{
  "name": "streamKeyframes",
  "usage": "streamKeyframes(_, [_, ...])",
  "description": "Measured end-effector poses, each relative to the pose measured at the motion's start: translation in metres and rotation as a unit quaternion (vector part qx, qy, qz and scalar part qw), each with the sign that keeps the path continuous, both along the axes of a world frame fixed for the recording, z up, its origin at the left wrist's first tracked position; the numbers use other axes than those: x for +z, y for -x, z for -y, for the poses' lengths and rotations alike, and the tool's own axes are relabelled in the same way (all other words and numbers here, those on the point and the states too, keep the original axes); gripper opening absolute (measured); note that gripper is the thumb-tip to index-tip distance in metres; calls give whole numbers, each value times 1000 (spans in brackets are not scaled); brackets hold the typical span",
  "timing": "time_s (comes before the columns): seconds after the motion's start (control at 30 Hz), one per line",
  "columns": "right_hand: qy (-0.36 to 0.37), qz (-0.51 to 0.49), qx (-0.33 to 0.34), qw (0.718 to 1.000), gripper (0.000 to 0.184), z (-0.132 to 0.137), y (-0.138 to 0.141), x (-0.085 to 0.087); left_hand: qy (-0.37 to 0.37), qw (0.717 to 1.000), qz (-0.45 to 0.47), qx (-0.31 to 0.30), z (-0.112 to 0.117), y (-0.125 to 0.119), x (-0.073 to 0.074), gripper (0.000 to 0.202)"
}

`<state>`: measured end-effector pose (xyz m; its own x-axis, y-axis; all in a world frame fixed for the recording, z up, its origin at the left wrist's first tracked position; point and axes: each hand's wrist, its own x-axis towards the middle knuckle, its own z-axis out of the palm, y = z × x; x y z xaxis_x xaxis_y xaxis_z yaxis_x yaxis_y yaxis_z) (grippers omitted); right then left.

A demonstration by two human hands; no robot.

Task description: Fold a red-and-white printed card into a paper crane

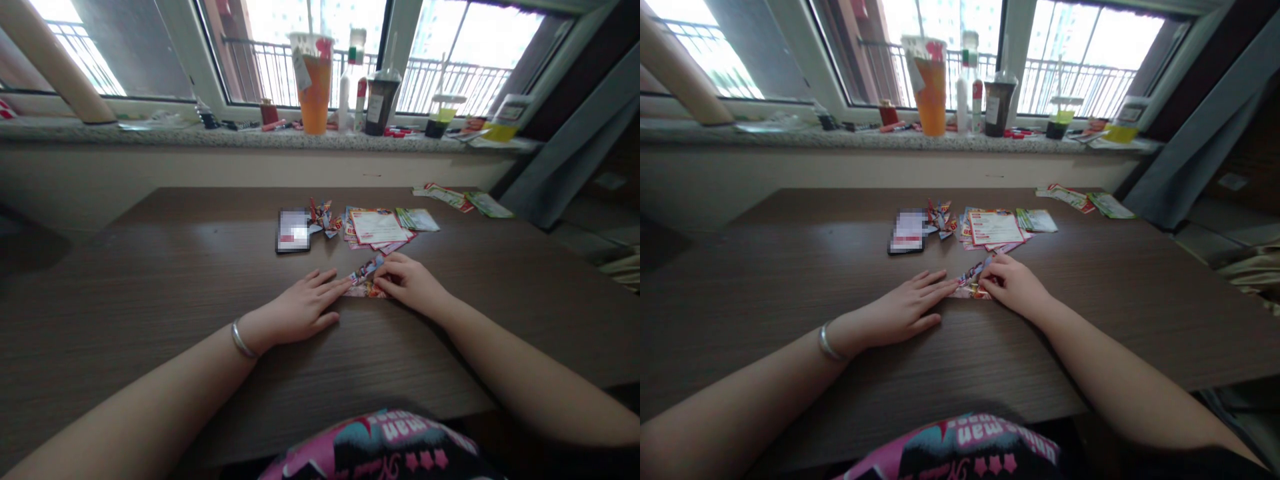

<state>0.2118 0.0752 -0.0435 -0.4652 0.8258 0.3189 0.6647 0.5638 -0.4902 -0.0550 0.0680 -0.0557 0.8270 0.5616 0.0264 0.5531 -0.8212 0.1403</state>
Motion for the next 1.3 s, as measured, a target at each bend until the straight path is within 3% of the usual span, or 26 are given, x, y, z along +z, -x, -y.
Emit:
streamKeyframes(0.13, [-136, 27, -15, 990, 7, 4, 0, 8, -7, 1000, -3, -9, 0, 0, 0, 57])
streamKeyframes(0.2, [-154, 34, 13, 987, 7, 4, 1, 10, -5, 1000, -8, -11, 1, 0, 1, 57])
streamKeyframes(0.3, [-88, 27, 28, 995, 9, 1, 3, 5, -3, 1000, -7, -13, 3, -1, 1, 62])
streamKeyframes(0.43, [6, 51, -46, 998, 8, -9, 3, -10, -5, 1000, -3, -23, 6, -3, -2, 69])
streamKeyframes(0.67, [-5, 53, -37, 998, 9, -18, 0, -21, 2, 999, -24, -32, 7, -5, -3, 66])
streamKeyframes(1.3, [-4, 137, -41, 990, 12, -22, -15, -9, 30, 998, 22, -47, 8, -6, 2, 64])
